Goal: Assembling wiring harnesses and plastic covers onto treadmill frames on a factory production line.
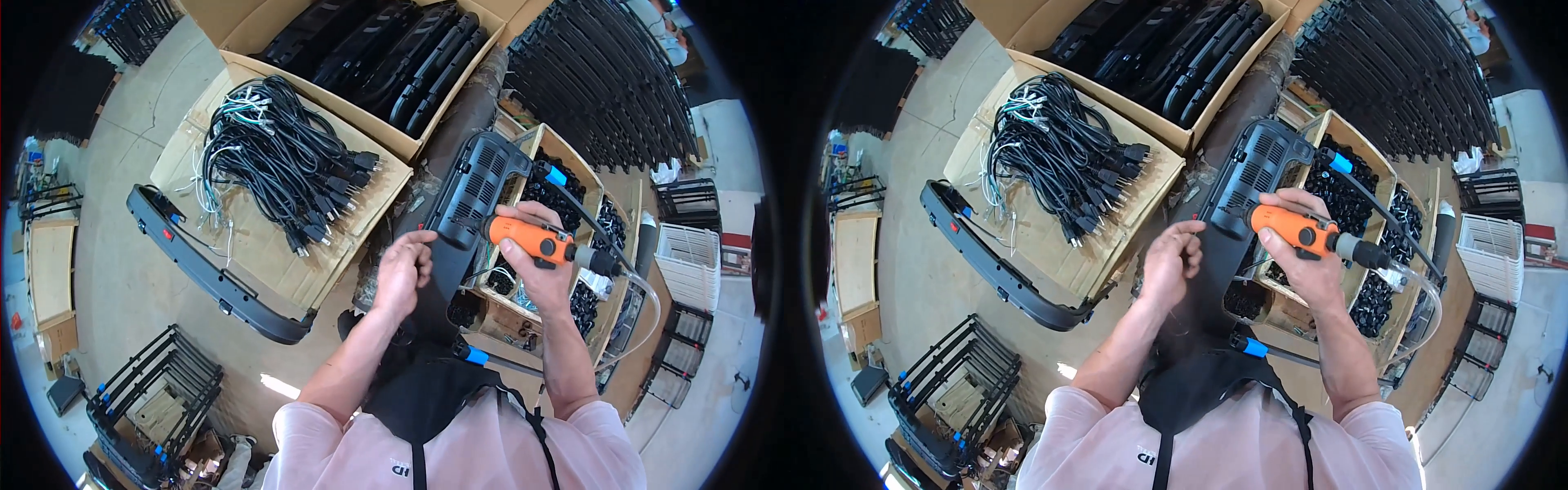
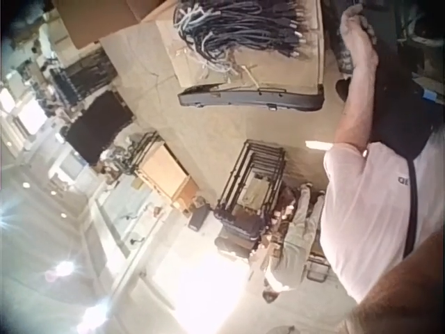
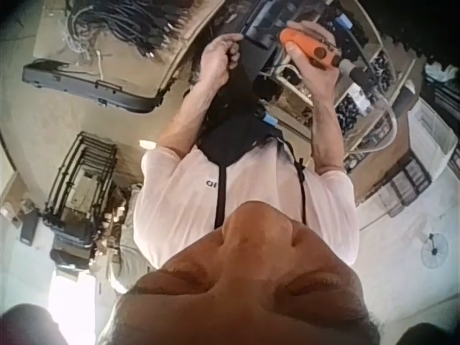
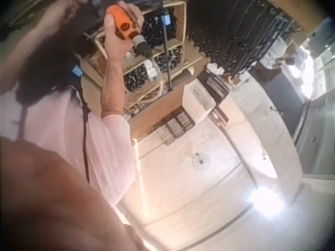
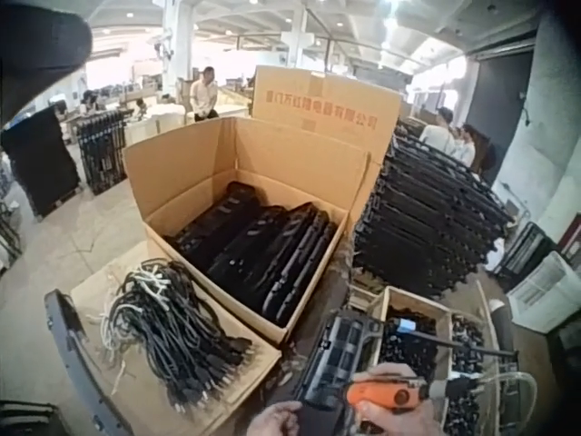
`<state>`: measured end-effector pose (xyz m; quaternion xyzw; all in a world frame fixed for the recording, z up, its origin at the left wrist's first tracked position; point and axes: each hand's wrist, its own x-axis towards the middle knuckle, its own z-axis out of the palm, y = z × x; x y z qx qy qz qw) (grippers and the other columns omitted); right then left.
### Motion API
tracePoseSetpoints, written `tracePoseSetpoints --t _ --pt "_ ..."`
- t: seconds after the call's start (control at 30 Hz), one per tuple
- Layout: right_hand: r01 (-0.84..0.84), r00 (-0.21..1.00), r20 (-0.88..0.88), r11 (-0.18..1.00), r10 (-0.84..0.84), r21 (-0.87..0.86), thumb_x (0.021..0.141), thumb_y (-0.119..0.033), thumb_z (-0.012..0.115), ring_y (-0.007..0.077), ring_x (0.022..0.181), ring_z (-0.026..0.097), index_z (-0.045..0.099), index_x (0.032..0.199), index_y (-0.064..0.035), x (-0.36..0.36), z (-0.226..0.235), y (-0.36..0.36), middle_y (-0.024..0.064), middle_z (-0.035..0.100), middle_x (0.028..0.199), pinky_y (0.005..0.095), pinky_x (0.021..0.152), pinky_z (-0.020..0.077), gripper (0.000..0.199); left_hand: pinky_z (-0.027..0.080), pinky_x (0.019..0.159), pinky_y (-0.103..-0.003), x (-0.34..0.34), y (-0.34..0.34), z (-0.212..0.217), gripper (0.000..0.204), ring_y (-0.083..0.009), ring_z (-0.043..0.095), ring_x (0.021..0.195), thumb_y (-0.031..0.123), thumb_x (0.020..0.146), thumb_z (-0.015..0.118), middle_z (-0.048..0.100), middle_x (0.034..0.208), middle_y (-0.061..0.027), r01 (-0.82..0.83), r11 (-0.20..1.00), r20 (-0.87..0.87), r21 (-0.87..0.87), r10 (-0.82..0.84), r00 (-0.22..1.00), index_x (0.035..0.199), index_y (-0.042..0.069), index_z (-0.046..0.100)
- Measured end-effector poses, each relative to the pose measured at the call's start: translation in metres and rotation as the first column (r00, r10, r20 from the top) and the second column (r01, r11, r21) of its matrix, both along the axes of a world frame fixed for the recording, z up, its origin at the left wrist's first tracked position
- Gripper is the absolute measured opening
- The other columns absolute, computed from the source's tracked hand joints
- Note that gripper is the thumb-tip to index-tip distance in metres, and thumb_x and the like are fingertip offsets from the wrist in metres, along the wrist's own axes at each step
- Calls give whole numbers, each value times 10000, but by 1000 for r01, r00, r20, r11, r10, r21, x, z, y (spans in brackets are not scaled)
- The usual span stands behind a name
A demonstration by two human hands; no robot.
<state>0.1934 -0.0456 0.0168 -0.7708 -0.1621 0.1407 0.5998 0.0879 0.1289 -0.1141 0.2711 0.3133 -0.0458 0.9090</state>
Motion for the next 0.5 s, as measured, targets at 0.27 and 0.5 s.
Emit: tracePoseSetpoints --t 0.27,0.5 --pt "-27 999 -27 998 25 -57 885 -37 775 213 1184 656 545 1325 -19 12 -5 20 143 694 1273 378 1065 516 497 564 772 -415 25 23 8 442 -316 726 807 401 925 739 732 846 -136 411 314 -344 856 -248 905 1257 110 716" --pt "-27 998 -50 998 24 -62 871 -19 780 211 1171 666 556 1321 -26 16 -10 23 139 703 1259 374 1058 523 503 569 844 -470 24 8 -26 450 -380 714 1015 360 933 723 742 1138 -173 232 138 -197 963 -231 953 1321 133 692"
